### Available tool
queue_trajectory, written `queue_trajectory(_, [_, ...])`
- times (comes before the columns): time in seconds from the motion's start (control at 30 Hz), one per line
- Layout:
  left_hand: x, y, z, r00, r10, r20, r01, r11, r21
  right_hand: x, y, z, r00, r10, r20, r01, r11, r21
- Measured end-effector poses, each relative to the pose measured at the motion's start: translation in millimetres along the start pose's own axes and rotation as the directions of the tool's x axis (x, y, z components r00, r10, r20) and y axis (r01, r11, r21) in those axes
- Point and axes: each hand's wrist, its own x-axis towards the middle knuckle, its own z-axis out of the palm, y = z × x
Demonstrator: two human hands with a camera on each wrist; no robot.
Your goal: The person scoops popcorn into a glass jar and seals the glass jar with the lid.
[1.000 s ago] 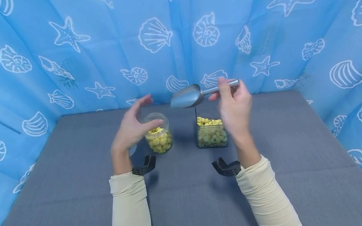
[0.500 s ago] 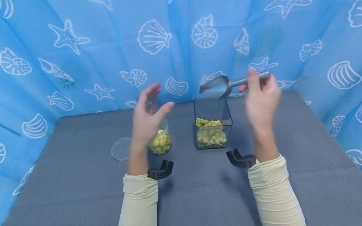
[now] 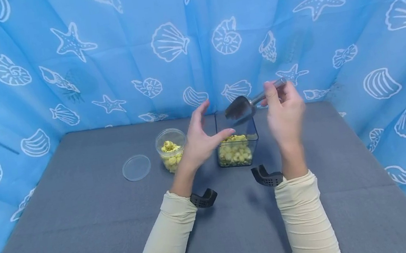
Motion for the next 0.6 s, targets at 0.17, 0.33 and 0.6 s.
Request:
queue_trajectory(0.17, [0.8, -11.0, 14.4, 0.998, -0.044, 0.05, 0.043, 0.999, 0.013, -1.7, -1.4, 0.8, 0.997, 0.012, 0.076, -0.002, 0.991, -0.136])
queue_trajectory(0.33, [1.4, -21.2, 23.1, 0.995, -0.071, 0.077, 0.069, 0.997, 0.022, -4.1, -2.8, 0.9, 0.985, 0.019, 0.172, 0.027, 0.964, -0.263])
queue_trajectory(0.6, [3.0, -27.4, 26.3, 0.991, -0.083, 0.105, 0.079, 0.996, 0.044, -4.5, -1.4, 1.4, 0.957, 0.033, 0.287, 0.065, 0.943, -0.327])
